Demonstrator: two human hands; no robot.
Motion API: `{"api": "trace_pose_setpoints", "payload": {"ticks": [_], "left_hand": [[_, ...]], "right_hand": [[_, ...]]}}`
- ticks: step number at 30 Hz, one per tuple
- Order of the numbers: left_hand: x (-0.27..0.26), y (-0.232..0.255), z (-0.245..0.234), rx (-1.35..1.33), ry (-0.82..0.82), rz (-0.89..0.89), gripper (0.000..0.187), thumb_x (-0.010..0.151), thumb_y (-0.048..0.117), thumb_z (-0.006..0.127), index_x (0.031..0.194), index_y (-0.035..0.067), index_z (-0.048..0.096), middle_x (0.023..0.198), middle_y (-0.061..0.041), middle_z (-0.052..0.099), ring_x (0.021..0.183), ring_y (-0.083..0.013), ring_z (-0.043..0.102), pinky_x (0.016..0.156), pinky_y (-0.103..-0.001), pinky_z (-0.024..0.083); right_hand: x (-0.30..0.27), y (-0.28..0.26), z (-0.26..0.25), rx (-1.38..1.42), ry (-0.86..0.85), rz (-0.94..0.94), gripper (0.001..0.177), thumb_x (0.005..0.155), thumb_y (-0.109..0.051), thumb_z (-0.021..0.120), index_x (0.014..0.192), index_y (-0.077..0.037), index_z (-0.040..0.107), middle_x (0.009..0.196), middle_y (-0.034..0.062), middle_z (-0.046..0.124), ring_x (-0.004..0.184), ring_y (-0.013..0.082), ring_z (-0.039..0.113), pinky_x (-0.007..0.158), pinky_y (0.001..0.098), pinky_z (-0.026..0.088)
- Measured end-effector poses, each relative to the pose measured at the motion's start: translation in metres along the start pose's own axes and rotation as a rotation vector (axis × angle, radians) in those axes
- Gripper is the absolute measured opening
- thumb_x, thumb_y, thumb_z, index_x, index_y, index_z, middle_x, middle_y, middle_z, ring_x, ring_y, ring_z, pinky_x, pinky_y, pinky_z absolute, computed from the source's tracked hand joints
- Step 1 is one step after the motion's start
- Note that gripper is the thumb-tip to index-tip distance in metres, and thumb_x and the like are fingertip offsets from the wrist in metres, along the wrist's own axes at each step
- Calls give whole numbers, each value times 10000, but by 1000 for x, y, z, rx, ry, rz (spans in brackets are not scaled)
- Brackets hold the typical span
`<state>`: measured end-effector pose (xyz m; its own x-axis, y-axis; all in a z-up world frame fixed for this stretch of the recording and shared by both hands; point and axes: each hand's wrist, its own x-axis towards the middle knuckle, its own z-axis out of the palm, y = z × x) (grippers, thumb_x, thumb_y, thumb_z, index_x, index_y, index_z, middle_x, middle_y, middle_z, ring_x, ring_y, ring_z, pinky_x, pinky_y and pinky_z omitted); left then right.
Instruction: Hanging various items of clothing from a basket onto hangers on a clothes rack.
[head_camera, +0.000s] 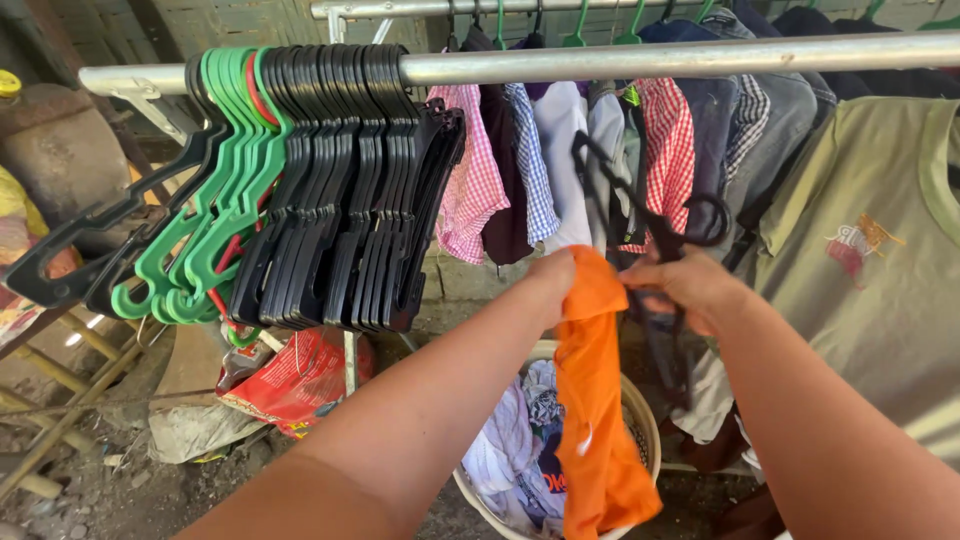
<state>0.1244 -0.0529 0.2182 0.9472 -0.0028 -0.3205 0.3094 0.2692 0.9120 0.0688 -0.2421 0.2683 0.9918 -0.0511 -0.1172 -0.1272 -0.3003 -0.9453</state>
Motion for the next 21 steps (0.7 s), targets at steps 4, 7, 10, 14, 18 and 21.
{"api": "trace_pose_setpoints", "payload": {"ticks": [4,7,10,14,18,21], "left_hand": [[-7,10,7,-220,-68,-134,368,1043,227,313,1199,9,565,1115,-176,684,1001,-327,716,781,-490,623],[9,11,-7,-202,33,-58,378,1058,279,333,1216,18,556,1141,-158,687,998,-298,722,797,-443,632],[22,13,-20,-439,25,-38,330,1067,272,436,1229,17,568,1178,-140,667,993,-251,706,834,-405,650],[-66,51,-13,-355,-79,11,474,1018,446,483,1258,56,608,1126,-82,687,997,-207,678,842,-367,589],[-134,66,-6,104,-168,-32,387,1034,409,571,1384,250,525,1178,75,558,1100,-112,512,855,-363,450],[-72,30,-24,104,-252,58,528,929,33,663,1366,248,460,1192,63,628,1062,-114,609,846,-292,530]], "right_hand": [[-16,13,19,280,-256,37,337,815,-150,779,1053,-150,539,1078,-20,706,1017,145,702,845,406,605],[-24,9,27,333,-318,53,254,904,-186,721,1086,-149,549,1176,-41,649,1125,154,651,939,433,581],[-34,-10,30,416,-369,99,231,932,-286,653,1104,-143,597,1171,-15,696,1093,159,695,881,401,602],[9,1,35,576,-309,61,73,942,-183,667,963,-143,611,950,6,680,848,155,689,794,361,594],[17,-25,34,786,-312,29,190,930,-132,679,792,-155,551,768,-31,624,696,83,640,701,294,596],[12,-41,35,552,-198,2,227,941,-166,713,798,-162,537,783,-23,603,641,64,546,532,242,364]]}}
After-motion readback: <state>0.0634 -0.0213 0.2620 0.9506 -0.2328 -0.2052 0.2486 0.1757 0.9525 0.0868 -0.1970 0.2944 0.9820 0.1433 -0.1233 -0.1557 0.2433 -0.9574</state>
